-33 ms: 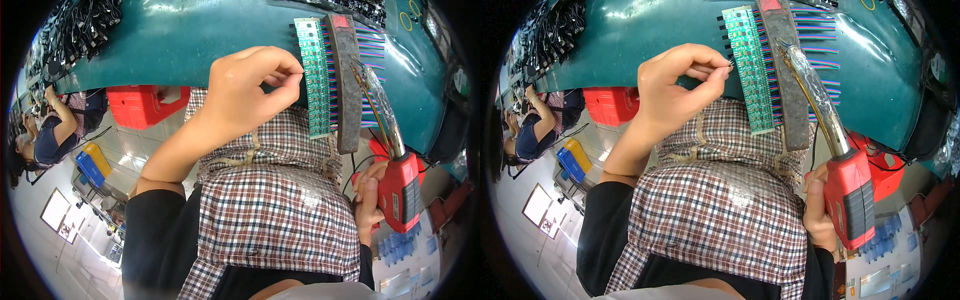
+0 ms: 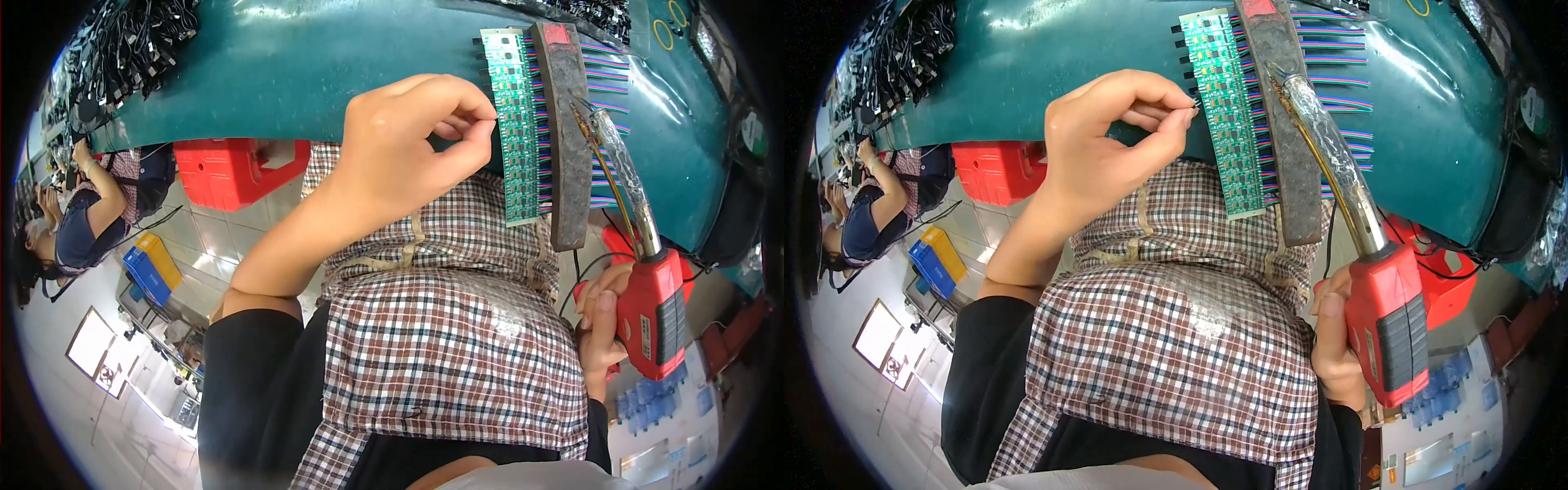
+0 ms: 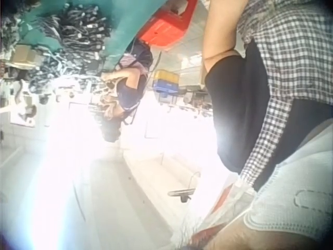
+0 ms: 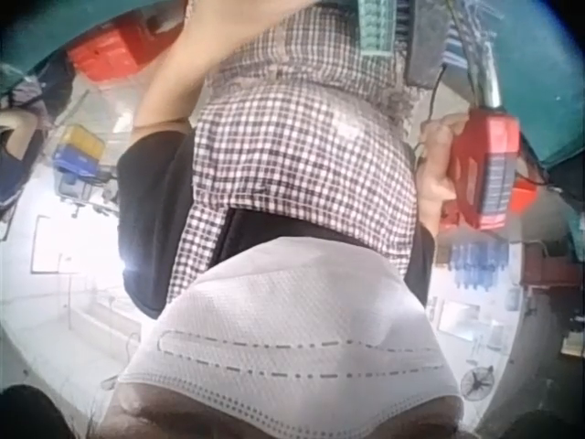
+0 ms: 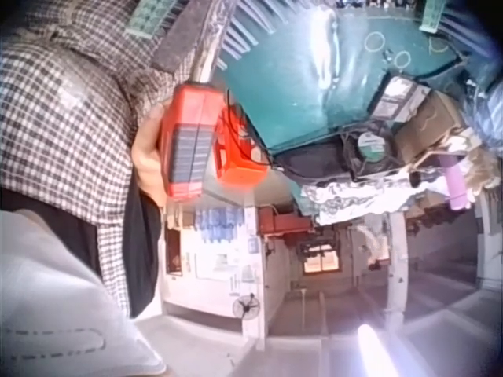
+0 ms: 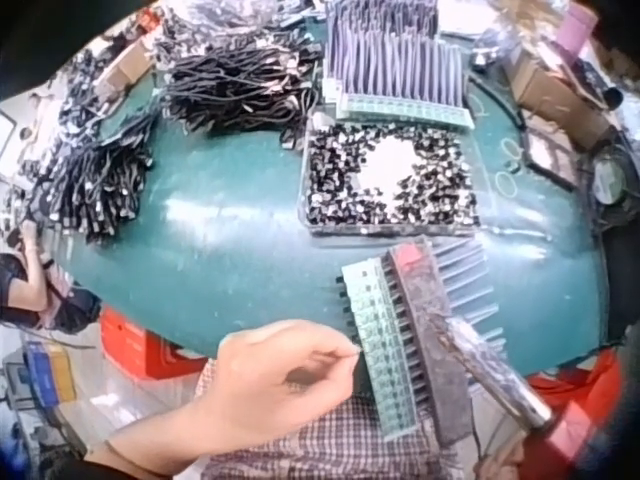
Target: The person solders cables to a circuit board strip using a soldering gun, then places electronic components from a tray onto another circuit board strip and solders them with the soldering gun.
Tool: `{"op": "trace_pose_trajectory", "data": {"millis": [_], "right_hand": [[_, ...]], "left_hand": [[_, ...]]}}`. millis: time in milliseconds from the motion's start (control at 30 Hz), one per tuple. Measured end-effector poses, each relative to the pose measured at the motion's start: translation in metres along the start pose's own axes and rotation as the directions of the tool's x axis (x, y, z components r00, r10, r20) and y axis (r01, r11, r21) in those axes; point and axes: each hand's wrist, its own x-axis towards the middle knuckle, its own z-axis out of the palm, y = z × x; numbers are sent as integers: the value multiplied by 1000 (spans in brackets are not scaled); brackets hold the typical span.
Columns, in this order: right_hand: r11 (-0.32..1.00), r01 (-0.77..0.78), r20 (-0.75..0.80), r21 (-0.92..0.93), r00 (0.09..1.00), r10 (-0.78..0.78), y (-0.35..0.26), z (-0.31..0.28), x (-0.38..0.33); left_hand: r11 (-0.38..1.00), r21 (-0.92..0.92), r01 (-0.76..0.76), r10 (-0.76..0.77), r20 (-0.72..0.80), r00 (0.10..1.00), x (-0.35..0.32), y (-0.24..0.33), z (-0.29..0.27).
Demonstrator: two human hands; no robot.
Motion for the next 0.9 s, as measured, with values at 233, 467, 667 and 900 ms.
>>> {"op": "trace_pose_trajectory", "data": {"millis": [233,467,667,900], "right_hand": [[1000,-5,12,-6,1000,5,-1,4,-2],[993,6,74,-116,997,2,0,-3,-2],[944,-12,65,-330,997,35,3,-3,-11],[942,36,108,-334,994,0,3,0,-4]], "left_hand": [[1000,20,-17,17,-3,1000,-2,-5,4],[997,72,-19,20,-10,1000,-1,-5,4],[995,96,-26,27,-7,1000,1,-5,4],[995,97,-27,28,-10,1000,1,-7,4]]}}
